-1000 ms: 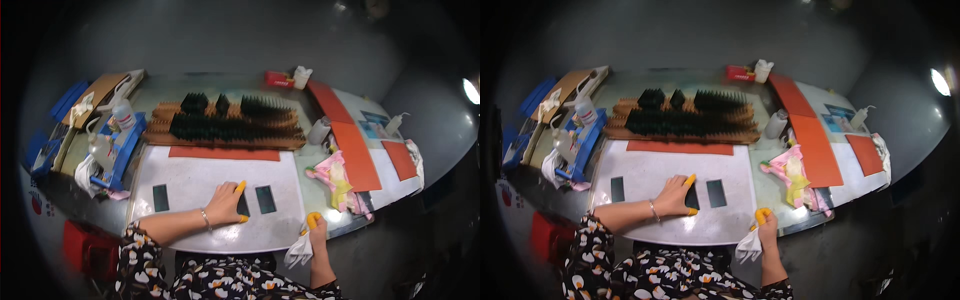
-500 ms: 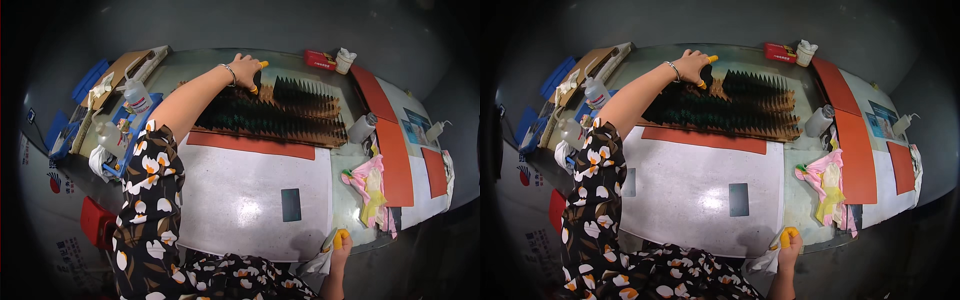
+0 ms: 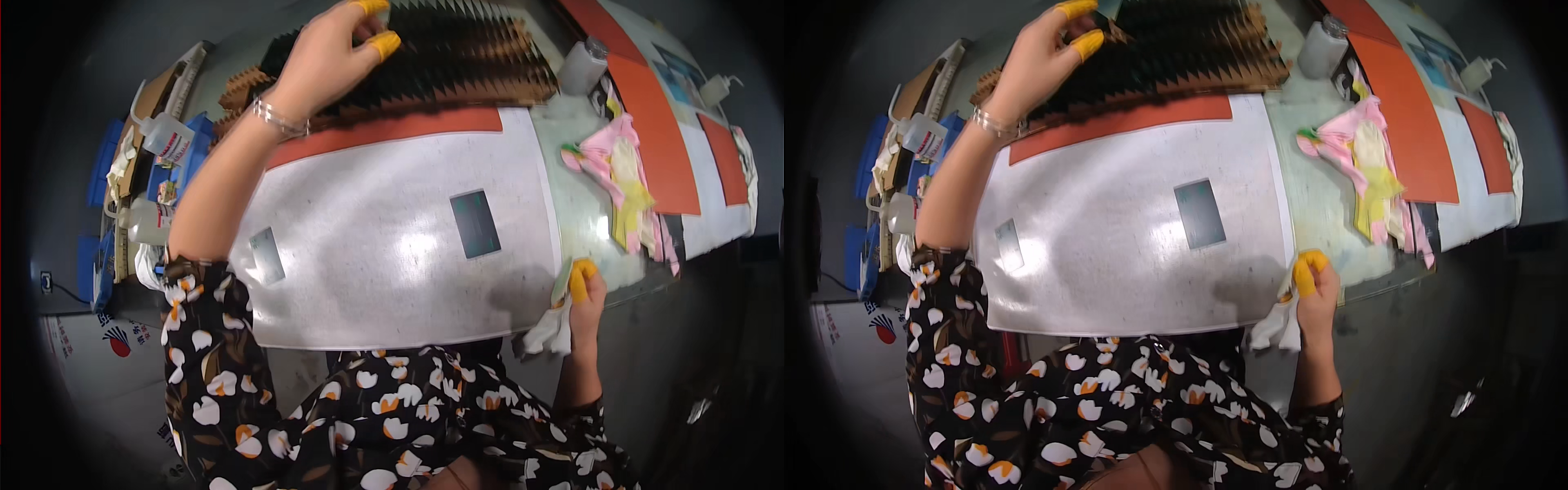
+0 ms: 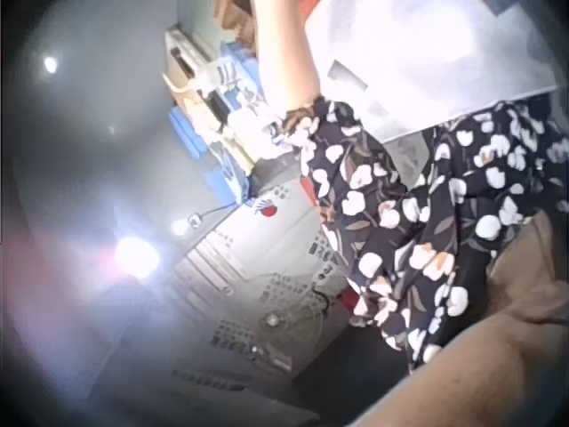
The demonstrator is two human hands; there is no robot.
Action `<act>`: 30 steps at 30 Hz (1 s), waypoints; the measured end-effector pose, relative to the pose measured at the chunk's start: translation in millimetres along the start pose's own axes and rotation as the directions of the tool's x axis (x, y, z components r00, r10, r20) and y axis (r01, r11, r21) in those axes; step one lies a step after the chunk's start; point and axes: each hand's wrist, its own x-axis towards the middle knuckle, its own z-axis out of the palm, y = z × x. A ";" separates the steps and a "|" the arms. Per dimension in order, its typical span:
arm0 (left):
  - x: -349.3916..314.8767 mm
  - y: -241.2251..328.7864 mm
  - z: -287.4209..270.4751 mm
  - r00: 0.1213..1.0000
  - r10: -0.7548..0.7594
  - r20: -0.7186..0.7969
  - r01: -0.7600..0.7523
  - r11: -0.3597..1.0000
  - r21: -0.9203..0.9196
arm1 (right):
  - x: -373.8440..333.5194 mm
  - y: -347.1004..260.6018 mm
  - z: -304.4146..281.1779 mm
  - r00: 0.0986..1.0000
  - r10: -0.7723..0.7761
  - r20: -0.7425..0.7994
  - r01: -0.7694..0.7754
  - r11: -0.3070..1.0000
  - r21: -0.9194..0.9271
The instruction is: Cleaning green-tinted glass panels with a cloth and liquid and organizing them on a workbench.
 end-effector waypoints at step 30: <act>51.4 -96.0 12.9 0.925 -0.107 0.364 -0.085 0.877 0.474 | -16.8 9.7 -1.2 0.999 -0.028 0.024 0.028 1.000 -0.008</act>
